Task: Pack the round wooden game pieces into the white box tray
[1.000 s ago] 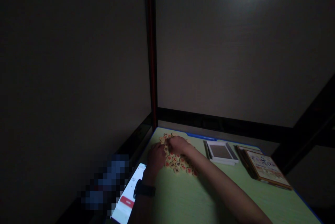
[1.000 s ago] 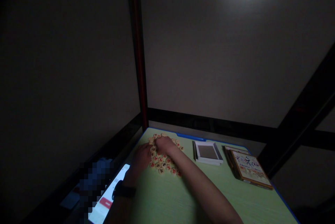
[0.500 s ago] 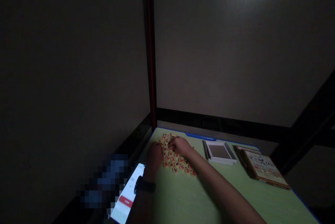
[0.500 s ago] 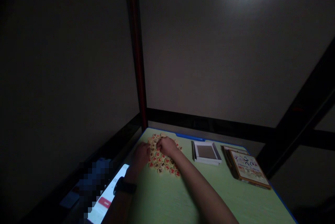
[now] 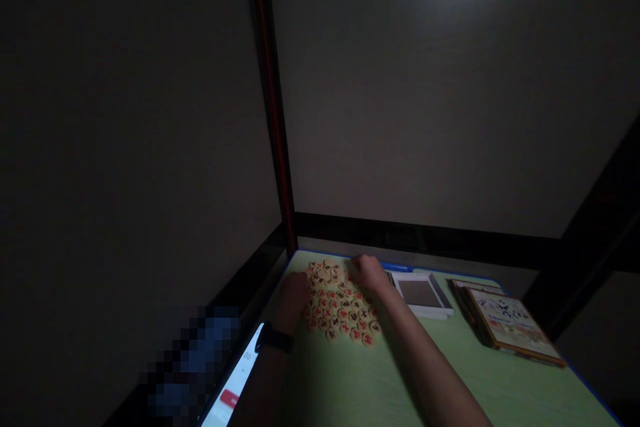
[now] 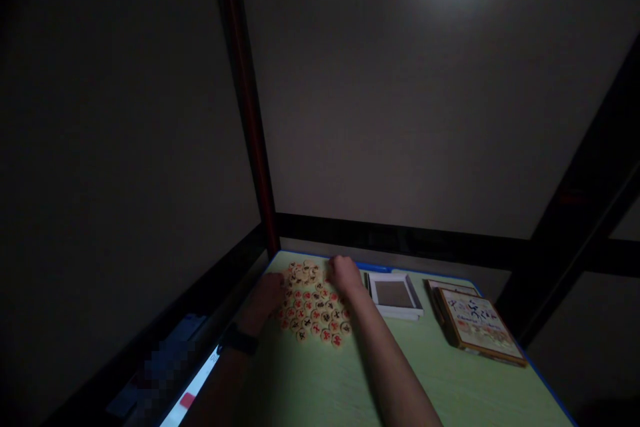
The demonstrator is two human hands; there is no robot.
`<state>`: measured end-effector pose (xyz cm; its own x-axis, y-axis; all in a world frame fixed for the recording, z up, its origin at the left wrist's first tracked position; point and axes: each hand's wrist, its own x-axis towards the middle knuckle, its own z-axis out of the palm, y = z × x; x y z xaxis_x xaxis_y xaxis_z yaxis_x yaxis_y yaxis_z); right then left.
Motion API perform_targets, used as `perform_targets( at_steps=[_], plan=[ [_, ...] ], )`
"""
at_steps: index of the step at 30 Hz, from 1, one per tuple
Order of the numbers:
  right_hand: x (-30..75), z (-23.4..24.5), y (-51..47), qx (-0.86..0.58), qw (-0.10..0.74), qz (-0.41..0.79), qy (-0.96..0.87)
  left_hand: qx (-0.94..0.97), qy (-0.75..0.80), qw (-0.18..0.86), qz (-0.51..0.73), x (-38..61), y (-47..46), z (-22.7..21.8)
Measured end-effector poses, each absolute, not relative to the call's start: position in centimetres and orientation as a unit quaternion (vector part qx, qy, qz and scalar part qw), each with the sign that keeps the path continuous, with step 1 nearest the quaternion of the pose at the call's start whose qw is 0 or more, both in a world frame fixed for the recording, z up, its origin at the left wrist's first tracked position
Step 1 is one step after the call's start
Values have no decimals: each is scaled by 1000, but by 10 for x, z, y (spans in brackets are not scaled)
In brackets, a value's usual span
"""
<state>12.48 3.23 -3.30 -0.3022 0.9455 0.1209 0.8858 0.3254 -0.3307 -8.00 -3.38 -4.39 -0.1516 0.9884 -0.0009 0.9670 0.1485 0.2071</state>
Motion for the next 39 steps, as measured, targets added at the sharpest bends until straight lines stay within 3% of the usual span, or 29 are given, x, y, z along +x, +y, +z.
perform_targets(
  at_steps=[13,23,27,32,39],
  plan=[
    [132,-46,36,-571,132,128,-800,652,721,154,174,-102,-32,-44],
    [109,-42,28,-491,179,112,-845,650,719,160,187,-107,-32,-53],
    [96,-44,24,-430,188,125,-874,644,733,147,162,-104,-36,-49],
    [96,-43,21,-450,161,106,-872,667,723,60,172,-93,-32,-45],
    [92,-49,20,-457,140,86,-874,733,660,48,156,-71,-17,-46]
  ],
)
